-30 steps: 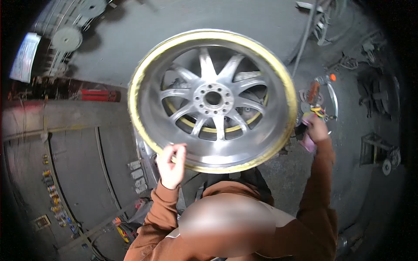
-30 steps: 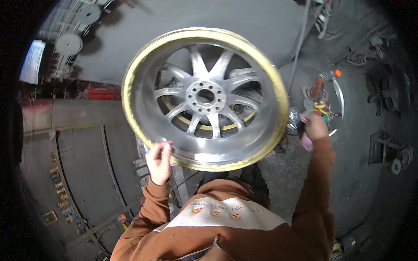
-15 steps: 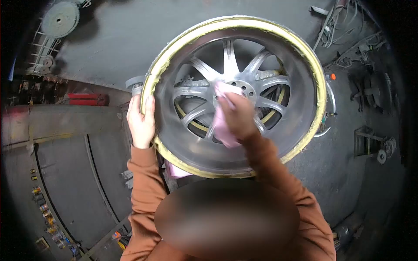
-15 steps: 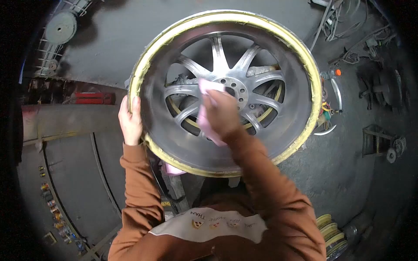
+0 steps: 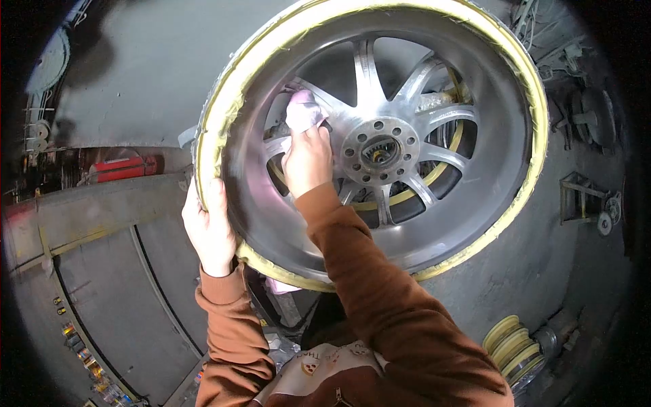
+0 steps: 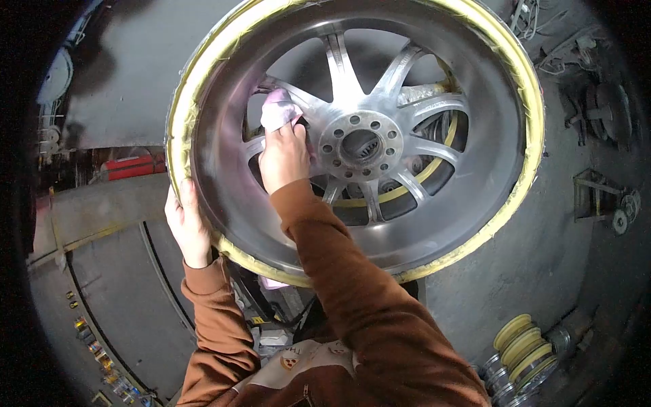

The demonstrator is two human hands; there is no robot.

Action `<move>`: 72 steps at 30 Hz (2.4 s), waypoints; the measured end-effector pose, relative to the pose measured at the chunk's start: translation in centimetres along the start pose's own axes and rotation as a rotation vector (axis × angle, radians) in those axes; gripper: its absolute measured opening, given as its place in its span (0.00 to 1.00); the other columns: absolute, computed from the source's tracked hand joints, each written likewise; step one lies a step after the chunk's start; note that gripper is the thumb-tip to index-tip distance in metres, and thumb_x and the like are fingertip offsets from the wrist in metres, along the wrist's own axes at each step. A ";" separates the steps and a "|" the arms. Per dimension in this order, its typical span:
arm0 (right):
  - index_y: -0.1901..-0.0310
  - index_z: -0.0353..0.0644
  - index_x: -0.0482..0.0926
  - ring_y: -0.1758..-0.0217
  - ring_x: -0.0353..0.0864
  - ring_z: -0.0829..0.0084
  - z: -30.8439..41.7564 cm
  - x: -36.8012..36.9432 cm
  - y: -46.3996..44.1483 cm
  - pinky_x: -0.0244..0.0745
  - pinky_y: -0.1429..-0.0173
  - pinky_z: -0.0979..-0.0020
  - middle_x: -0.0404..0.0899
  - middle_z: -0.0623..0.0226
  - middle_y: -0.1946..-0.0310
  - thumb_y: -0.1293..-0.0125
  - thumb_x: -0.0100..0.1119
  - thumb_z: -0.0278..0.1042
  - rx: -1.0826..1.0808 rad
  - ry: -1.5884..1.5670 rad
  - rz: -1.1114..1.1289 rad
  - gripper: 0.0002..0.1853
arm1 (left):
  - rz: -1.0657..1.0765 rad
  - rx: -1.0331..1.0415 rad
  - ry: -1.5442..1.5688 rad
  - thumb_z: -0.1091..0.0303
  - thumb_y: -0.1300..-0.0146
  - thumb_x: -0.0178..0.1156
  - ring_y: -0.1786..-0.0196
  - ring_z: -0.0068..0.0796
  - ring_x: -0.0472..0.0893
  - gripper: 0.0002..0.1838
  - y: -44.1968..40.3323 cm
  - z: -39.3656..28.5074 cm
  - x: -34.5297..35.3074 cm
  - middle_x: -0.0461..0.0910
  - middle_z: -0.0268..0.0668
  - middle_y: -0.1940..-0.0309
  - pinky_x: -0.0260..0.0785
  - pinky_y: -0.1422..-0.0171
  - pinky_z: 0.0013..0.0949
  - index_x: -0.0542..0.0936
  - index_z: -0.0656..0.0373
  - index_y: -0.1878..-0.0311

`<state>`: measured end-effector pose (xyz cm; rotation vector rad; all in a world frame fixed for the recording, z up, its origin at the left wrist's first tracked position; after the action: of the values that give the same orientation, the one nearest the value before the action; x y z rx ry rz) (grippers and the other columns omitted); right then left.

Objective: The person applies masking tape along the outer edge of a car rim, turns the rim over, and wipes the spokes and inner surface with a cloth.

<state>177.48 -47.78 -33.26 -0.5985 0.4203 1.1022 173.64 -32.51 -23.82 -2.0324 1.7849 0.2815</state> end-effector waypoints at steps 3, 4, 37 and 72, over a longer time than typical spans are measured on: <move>0.49 0.33 0.73 0.54 0.70 0.48 1.3 0.7 -0.2 0.68 0.45 0.56 0.73 0.46 0.57 0.51 0.52 0.19 -0.061 -0.312 -0.166 0.23 | 0.007 -0.002 0.025 0.63 0.31 0.53 0.53 0.21 0.72 0.20 0.1 0.0 0.0 0.78 0.36 0.55 0.63 0.45 0.26 0.73 0.68 0.43; 0.50 0.32 0.73 0.54 0.71 0.45 1.9 1.3 -0.2 0.68 0.45 0.56 0.73 0.44 0.58 0.50 0.51 0.18 -0.022 -0.366 -0.164 0.21 | 0.009 -0.001 0.033 0.63 0.31 0.53 0.52 0.22 0.72 0.20 0.1 0.1 0.0 0.78 0.37 0.54 0.62 0.44 0.27 0.73 0.68 0.42; 0.51 0.38 0.74 0.62 0.77 0.50 1.6 0.4 -0.4 0.74 0.58 0.56 0.75 0.50 0.62 0.47 0.52 0.21 -0.015 -0.098 -0.053 0.19 | 0.098 -0.109 0.092 0.67 0.31 0.50 0.46 0.24 0.72 0.21 0.2 0.7 -0.2 0.75 0.39 0.47 0.59 0.39 0.27 0.69 0.70 0.39; 0.53 0.37 0.74 0.60 0.76 0.52 2.7 -0.9 -0.4 0.74 0.55 0.56 0.74 0.52 0.62 0.48 0.53 0.22 -0.078 -0.160 -0.086 0.18 | 0.055 -0.061 0.117 0.58 0.31 0.50 0.48 0.25 0.71 0.24 0.3 1.6 -0.7 0.75 0.39 0.49 0.59 0.40 0.28 0.71 0.69 0.41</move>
<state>177.54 -46.75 -30.58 -0.5871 0.2123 1.0794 173.46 -31.20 -25.05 -2.0834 1.9275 0.2403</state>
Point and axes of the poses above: each hand's wrist, its own y-axis away from the middle knuckle, its own x-axis out of the palm, z = x × y, the point moved 6 cm from there along -y, towards the middle knuckle
